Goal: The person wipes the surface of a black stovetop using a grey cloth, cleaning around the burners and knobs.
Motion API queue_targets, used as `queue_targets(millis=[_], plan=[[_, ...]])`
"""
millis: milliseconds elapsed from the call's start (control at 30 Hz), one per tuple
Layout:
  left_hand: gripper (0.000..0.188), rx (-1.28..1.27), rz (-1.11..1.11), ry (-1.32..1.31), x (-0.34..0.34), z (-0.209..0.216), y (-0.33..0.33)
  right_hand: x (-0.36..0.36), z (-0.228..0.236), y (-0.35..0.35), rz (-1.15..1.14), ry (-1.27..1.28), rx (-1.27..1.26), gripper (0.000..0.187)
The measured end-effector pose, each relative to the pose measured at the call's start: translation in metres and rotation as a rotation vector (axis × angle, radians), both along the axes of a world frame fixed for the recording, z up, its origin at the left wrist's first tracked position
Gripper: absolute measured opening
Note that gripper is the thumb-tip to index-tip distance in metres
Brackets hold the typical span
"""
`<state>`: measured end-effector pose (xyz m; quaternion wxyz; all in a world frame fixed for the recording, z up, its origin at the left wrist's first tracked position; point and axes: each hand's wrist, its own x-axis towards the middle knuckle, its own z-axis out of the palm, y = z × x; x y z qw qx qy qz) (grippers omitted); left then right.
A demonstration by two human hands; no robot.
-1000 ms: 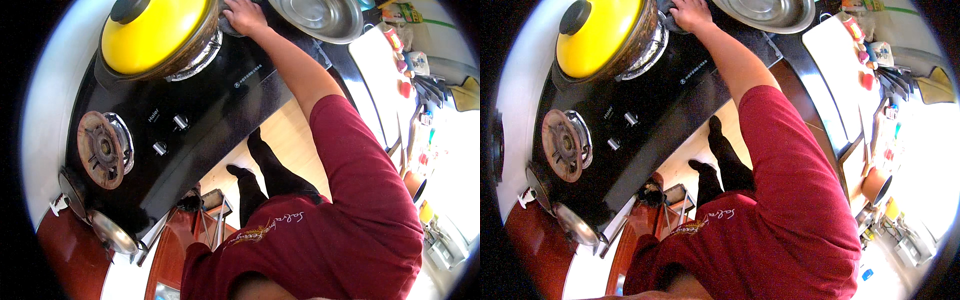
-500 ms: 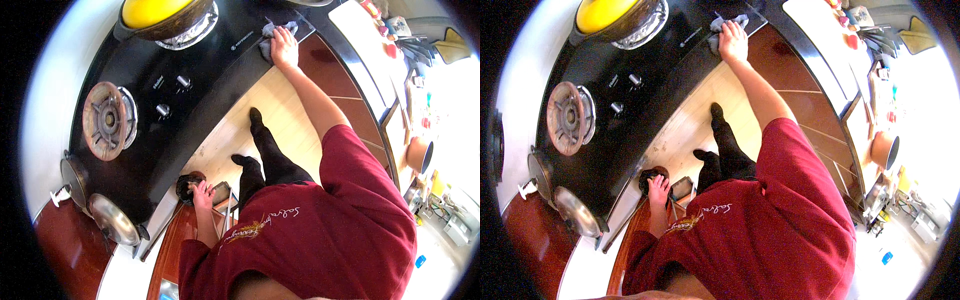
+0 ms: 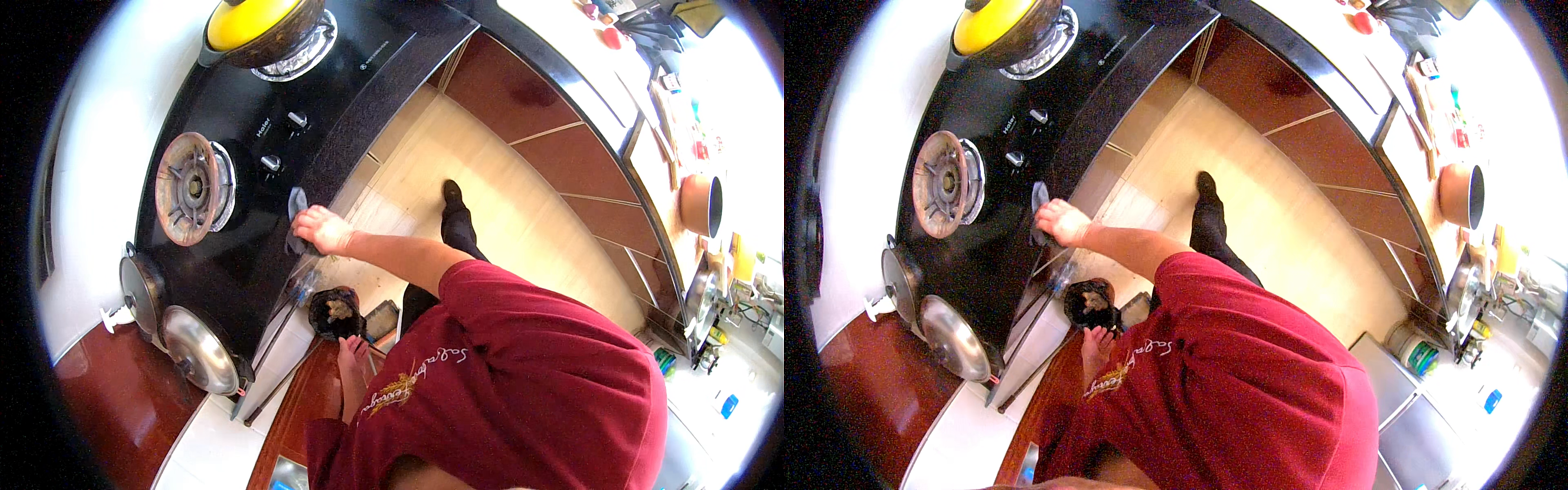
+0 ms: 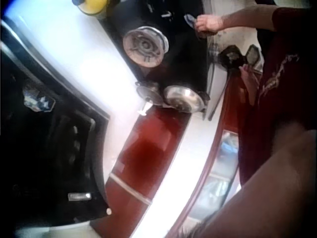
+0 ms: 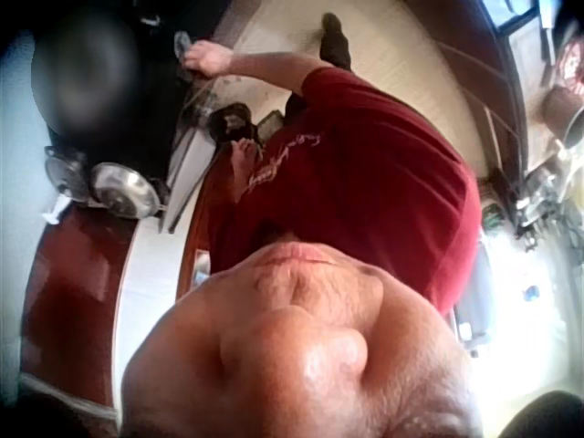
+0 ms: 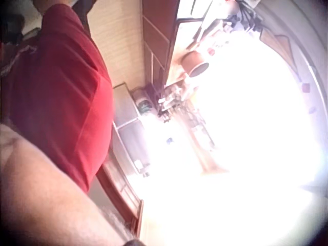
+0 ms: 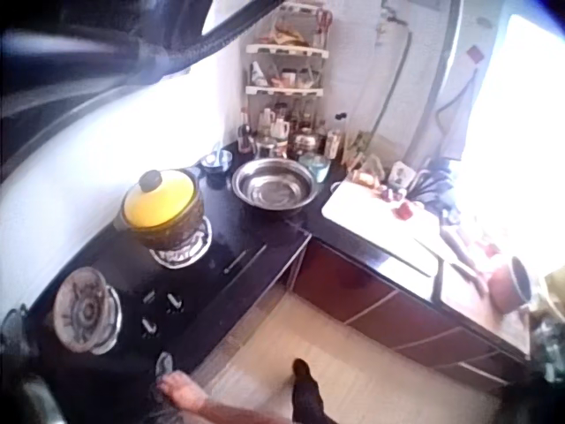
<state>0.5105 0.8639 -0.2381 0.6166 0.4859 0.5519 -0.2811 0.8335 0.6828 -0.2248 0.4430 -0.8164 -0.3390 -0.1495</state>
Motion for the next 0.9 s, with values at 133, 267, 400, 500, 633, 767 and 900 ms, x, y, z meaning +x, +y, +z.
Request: queue_targets(millis=[133, 267, 400, 500, 633, 767, 900], plan=[[0.066, 0.003, 0.000, -0.038, -0.002, -0.001, -0.008, 0.018, 0.020, -0.027, -0.088, 0.294, 0.231, 0.020], [0.059, -0.014, 0.066, -0.025, -0.009, -0.017, -0.028, 0.061, 0.058, -0.139, -0.397, 0.785, 0.521, 0.024], [0.054, -0.027, -0.047, 0.028, 0.018, -0.019, -0.069, 0.095, 0.069, -0.274, -0.496, 1.374, 1.134, 0.040], [0.051, -0.096, -0.072, 0.003, 0.041, -0.048, -0.090, 0.105, 0.076, -0.357, -0.612, 1.215, 1.214, 0.041], [0.049, -0.144, -0.021, -0.051, 0.099, -0.044, -0.133, 0.085, 0.054, -0.503, -0.869, 0.967, 0.763, 0.038], [0.050, -0.171, -0.106, -0.066, 0.135, -0.040, -0.166, 0.011, 0.047, -0.611, -1.381, 0.538, 0.177, 0.039], [0.050, -0.143, -0.256, -0.016, 0.157, -0.044, -0.175, -0.056, 0.041, -0.679, -1.564, 0.187, -0.445, 0.035]])
